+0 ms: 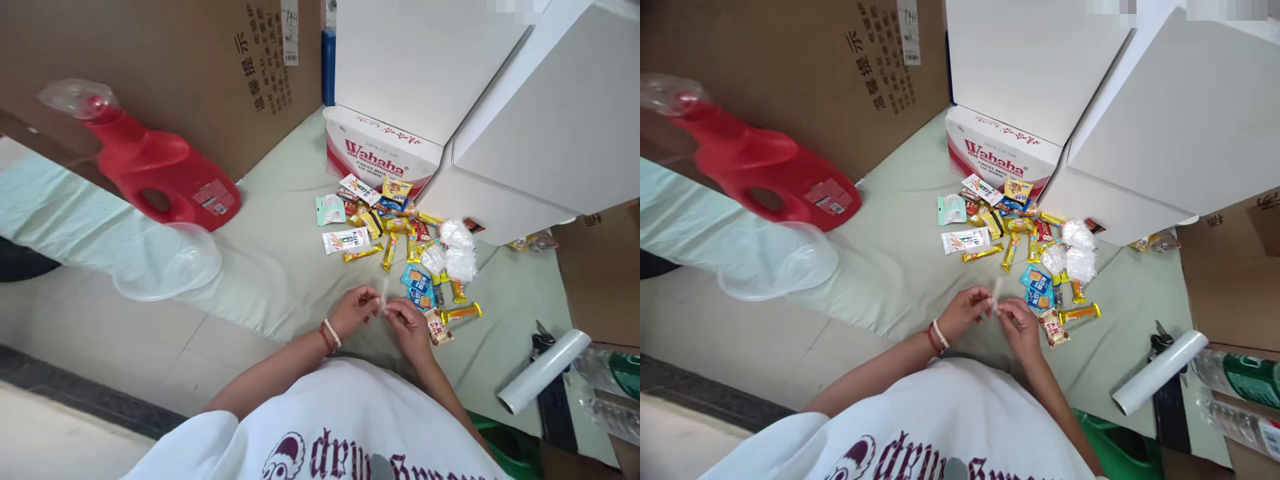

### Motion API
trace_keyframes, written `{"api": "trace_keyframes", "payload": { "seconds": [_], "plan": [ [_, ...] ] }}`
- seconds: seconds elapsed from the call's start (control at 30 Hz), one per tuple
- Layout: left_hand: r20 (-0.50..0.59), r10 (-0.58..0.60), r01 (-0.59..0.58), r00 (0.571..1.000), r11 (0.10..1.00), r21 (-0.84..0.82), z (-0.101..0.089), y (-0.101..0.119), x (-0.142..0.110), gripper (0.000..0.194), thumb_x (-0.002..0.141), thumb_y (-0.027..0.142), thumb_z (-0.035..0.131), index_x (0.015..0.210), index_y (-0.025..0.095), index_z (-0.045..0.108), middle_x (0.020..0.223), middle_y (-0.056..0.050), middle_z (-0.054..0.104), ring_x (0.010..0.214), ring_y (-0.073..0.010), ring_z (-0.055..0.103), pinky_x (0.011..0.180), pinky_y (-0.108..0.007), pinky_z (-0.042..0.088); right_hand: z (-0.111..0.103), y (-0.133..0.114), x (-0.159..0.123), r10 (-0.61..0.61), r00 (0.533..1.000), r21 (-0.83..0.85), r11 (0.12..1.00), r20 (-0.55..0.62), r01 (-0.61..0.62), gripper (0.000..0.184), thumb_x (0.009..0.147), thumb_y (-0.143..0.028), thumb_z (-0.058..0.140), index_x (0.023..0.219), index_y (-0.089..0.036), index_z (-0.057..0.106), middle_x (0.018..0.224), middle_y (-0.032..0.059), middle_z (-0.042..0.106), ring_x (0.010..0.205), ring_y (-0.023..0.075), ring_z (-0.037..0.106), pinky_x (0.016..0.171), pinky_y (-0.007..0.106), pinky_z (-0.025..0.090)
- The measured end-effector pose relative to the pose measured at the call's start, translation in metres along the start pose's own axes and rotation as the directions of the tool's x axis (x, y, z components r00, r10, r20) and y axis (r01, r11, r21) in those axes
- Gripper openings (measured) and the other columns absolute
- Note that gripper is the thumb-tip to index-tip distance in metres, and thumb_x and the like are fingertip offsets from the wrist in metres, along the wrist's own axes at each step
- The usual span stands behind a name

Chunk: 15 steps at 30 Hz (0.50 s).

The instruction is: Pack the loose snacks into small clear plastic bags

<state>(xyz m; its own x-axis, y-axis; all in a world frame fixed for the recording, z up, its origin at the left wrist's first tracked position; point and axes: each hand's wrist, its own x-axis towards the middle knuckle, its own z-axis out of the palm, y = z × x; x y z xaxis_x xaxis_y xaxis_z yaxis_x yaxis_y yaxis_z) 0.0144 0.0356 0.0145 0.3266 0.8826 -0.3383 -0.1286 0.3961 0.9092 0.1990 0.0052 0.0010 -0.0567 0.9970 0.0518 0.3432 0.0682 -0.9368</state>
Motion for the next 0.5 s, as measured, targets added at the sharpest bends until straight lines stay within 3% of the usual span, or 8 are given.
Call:
{"api": "trace_keyframes", "payload": {
  "seconds": [0.2,0.37,0.43,0.5],
  "plan": [
    [-0.017,-0.014,0.012,1.000,0.997,-0.083,-0.002,-0.012,-0.001,0.042,0.078,0.058,0.071,0.081,0.017,0.060,0.066,0.001,0.060,0.062,-0.0117,0.054,0.057,-0.024,0.042,-0.020,0.013,-0.005,0.146,0.980,0.159,0.979,-0.133,-0.124,0.017,0.090,-0.041,0.069,0.095,-0.024,0.071,0.083,0.0013,0.066,0.073,0.0168,0.057,0.069,0.029,0.046],
    [-0.028,0.025,-0.027,0.999,0.997,-0.072,0.003,-0.014,-0.008,0.041,0.075,0.053,0.077,0.087,0.017,0.064,0.075,0.001,0.061,0.069,-0.0121,0.054,0.058,-0.023,0.042,-0.010,-0.001,0.000,-0.012,0.995,-0.009,1.000,0.102,0.013,0.014,0.089,-0.039,0.069,0.090,-0.026,0.075,0.091,0.0046,0.067,0.080,0.0191,0.058,0.075,0.031,0.046],
    [-0.093,0.027,-0.035,0.995,0.996,-0.083,0.002,-0.015,-0.006,0.040,0.071,0.050,0.081,0.082,0.016,0.064,0.069,0.003,0.057,0.062,-0.0091,0.048,0.057,-0.022,0.038,-0.002,-0.005,0.002,0.026,0.994,0.050,0.998,0.110,-0.032,0.016,0.089,-0.041,0.070,0.089,-0.025,0.074,0.087,0.0037,0.065,0.077,0.0180,0.056,0.072,0.030,0.045],
    [-0.136,-0.007,-0.012,0.991,0.991,-0.136,-0.002,-0.016,-0.005,0.040,0.070,0.049,0.083,0.080,0.016,0.064,0.064,0.005,0.054,0.057,-0.0075,0.043,0.055,-0.022,0.034,0.002,-0.004,0.003,0.150,0.986,0.222,0.962,0.070,-0.162,0.020,0.087,-0.044,0.072,0.086,-0.024,0.071,0.079,0.0010,0.062,0.071,0.0160,0.053,0.067,0.028,0.044]
  ]
}}
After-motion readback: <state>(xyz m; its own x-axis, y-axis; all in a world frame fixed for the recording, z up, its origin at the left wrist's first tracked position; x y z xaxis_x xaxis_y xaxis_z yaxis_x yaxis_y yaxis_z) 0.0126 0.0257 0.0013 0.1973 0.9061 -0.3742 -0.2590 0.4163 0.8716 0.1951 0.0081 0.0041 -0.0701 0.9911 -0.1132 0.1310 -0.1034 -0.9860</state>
